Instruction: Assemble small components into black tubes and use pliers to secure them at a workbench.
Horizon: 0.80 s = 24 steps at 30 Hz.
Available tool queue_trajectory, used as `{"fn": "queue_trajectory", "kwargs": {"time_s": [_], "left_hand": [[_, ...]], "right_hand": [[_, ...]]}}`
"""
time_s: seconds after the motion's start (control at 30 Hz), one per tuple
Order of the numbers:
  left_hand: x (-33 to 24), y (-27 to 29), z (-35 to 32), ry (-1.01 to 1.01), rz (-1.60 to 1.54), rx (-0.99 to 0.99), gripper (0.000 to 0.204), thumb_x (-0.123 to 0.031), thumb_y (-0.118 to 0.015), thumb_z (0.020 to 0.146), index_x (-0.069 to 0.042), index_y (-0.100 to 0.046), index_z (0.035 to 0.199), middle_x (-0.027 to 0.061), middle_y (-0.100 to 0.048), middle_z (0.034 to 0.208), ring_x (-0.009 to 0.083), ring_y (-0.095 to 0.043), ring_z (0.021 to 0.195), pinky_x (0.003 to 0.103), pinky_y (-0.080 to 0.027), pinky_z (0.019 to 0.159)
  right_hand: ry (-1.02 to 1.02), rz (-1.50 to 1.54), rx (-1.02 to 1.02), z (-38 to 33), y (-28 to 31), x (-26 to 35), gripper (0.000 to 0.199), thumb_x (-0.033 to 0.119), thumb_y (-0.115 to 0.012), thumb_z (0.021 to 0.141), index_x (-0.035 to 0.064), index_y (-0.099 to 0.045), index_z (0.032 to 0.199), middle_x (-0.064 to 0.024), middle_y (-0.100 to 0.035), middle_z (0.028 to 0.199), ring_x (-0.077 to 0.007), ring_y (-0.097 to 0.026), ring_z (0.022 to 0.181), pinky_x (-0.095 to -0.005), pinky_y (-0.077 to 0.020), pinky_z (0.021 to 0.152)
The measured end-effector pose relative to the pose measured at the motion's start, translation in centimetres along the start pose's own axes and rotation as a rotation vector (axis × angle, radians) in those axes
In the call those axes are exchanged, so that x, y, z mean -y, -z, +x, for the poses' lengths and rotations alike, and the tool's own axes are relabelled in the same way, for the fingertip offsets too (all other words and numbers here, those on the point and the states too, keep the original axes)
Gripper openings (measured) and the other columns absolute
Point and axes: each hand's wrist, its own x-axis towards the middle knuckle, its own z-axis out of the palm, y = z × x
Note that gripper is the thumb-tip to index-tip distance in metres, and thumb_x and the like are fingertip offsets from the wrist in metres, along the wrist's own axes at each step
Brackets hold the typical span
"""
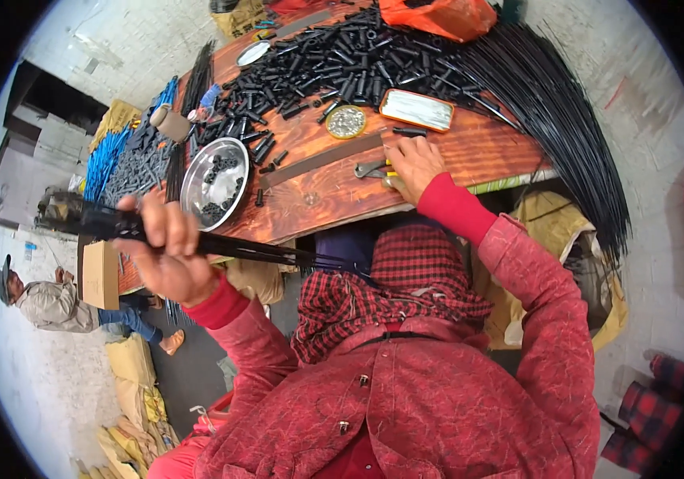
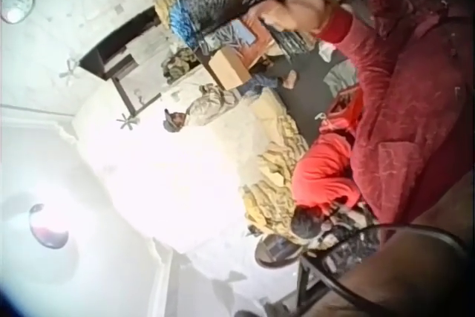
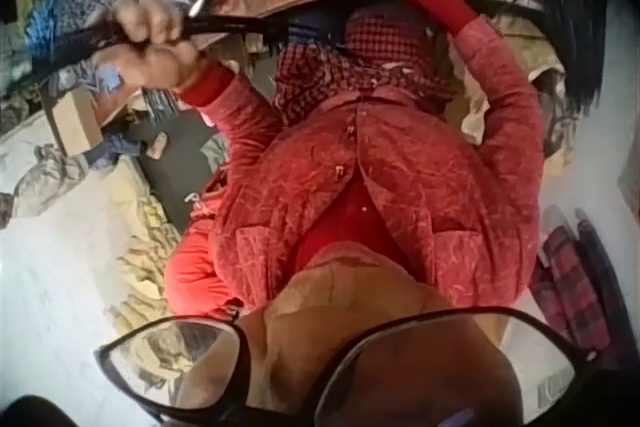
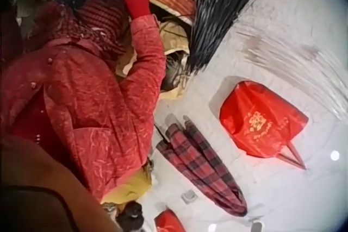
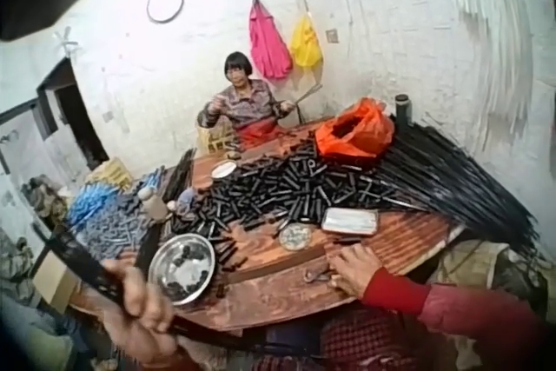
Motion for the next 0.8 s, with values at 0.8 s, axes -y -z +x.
{"fn": "queue_trajectory", "kwargs": {"time_s": [0.8], "left_hand": [[1.5, 8.6, -8.1, 0.138, -0.591, -0.586, 0.023, -0.025, -0.065, 0.089, -0.004, -0.054, 0.091, 0.0031, -0.049, 0.076, 0.0167, -0.049, 0.071, 0.031, -0.046, 0.067]], "right_hand": [[-0.251, 1.701, 0.009, -8.7, 7.6, 7.1, 0.086, 0.029, -0.085, 0.068, 0.0002, -0.04, 0.136, -0.016, -0.055, 0.127, -0.024, -0.057, 0.115, -0.038, -0.0457, 0.1]]}}
